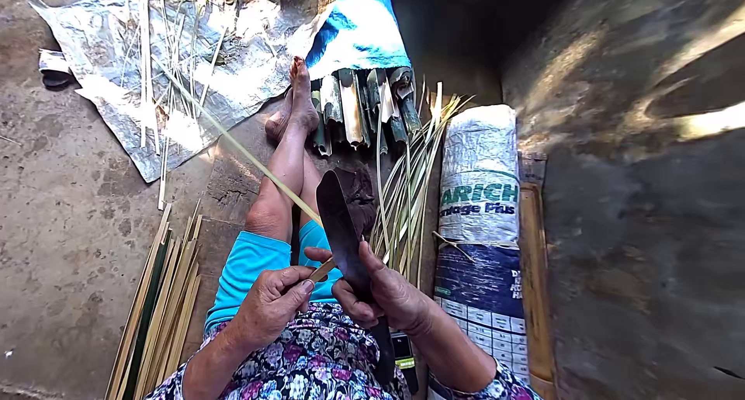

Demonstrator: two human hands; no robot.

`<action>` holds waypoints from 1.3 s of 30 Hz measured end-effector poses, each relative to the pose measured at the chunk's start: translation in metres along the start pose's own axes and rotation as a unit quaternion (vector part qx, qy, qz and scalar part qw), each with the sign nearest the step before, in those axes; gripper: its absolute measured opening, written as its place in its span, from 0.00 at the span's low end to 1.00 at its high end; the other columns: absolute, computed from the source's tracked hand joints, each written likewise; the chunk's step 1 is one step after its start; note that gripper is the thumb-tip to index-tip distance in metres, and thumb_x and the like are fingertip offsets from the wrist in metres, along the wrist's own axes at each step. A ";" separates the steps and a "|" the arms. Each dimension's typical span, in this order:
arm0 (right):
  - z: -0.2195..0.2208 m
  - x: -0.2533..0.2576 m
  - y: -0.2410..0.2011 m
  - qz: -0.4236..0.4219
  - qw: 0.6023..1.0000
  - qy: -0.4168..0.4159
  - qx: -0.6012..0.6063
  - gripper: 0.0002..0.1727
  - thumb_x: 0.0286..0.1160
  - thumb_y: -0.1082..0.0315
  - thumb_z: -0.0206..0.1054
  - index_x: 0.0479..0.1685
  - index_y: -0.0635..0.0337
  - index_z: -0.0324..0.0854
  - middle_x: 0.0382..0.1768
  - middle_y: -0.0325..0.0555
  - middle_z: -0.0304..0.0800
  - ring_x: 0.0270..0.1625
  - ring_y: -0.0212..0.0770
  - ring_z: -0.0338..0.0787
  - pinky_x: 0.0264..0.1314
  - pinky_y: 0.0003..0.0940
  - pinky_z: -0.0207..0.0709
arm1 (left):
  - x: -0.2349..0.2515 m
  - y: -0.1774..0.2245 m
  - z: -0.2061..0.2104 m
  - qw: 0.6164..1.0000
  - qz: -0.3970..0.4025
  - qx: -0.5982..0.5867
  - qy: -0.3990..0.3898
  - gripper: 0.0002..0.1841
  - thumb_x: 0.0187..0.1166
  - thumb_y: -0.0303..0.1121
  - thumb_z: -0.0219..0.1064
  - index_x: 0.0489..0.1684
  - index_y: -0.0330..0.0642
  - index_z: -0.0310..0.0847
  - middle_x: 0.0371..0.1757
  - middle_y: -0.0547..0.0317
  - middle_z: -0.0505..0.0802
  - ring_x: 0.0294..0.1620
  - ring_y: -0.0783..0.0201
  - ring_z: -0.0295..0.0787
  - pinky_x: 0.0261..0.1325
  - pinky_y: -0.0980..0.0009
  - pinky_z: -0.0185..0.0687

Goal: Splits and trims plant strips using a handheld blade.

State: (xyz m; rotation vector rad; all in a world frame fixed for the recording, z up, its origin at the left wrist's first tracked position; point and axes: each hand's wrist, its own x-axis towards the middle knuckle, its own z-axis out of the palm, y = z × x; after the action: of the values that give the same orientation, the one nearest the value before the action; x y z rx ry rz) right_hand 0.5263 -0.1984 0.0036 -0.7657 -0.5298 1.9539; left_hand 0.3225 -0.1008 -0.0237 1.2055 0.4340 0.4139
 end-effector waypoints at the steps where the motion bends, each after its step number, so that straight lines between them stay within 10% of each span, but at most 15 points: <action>1: 0.004 0.000 0.000 -0.004 1.000 0.017 -0.009 0.53 0.65 0.19 0.54 0.87 0.45 0.65 0.17 0.23 0.78 0.12 0.15 0.68 0.15 0.10 0.63 | 0.000 -0.001 0.000 1.000 0.006 -0.002 0.000 0.12 0.85 0.26 0.57 0.52 0.37 0.88 0.26 0.77 0.86 0.23 0.86 0.77 0.26 0.90 0.72; 10: 0.003 -0.005 0.006 0.017 0.999 0.028 0.007 0.42 0.60 0.17 0.57 0.57 0.44 0.76 0.12 0.18 0.65 0.09 0.13 0.60 0.13 0.09 0.56 | -0.001 -0.005 0.006 1.000 0.009 -0.015 -0.014 0.13 0.84 0.25 0.57 0.55 0.35 0.88 0.26 0.77 0.87 0.23 0.87 0.76 0.26 0.90 0.71; 27: 0.000 -0.005 0.015 -0.026 0.997 -0.024 0.075 0.38 0.60 0.20 0.60 0.50 0.43 0.79 0.11 0.21 0.69 0.09 0.14 0.66 0.13 0.11 0.60 | 0.000 -0.013 0.011 0.998 0.026 -0.027 -0.041 0.13 0.84 0.25 0.57 0.55 0.35 0.88 0.25 0.78 0.84 0.23 0.88 0.74 0.28 0.90 0.69; 32: 0.009 -0.002 0.018 0.007 0.997 0.014 0.081 0.34 0.59 0.19 0.61 0.30 0.42 0.72 0.10 0.20 0.63 0.09 0.15 0.63 0.11 0.11 0.59 | -0.002 -0.021 0.014 0.998 0.041 0.002 -0.053 0.12 0.85 0.24 0.57 0.50 0.32 0.89 0.29 0.73 0.88 0.26 0.87 0.76 0.31 0.88 0.73; 39: -0.002 0.004 0.015 0.024 0.992 -0.066 0.101 0.36 0.60 0.18 0.59 0.39 0.42 0.76 0.12 0.20 0.68 0.10 0.15 0.69 0.13 0.12 0.65 | -0.003 -0.015 0.012 0.999 0.033 -0.003 -0.041 0.11 0.85 0.24 0.58 0.51 0.34 0.89 0.31 0.74 0.90 0.28 0.86 0.80 0.32 0.88 0.76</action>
State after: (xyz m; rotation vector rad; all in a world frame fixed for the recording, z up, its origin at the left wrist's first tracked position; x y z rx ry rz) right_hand 0.5171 -0.2021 -0.0085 -0.5286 -0.3870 2.0761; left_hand 0.3272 -0.1166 -0.0345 1.2290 0.3229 0.4196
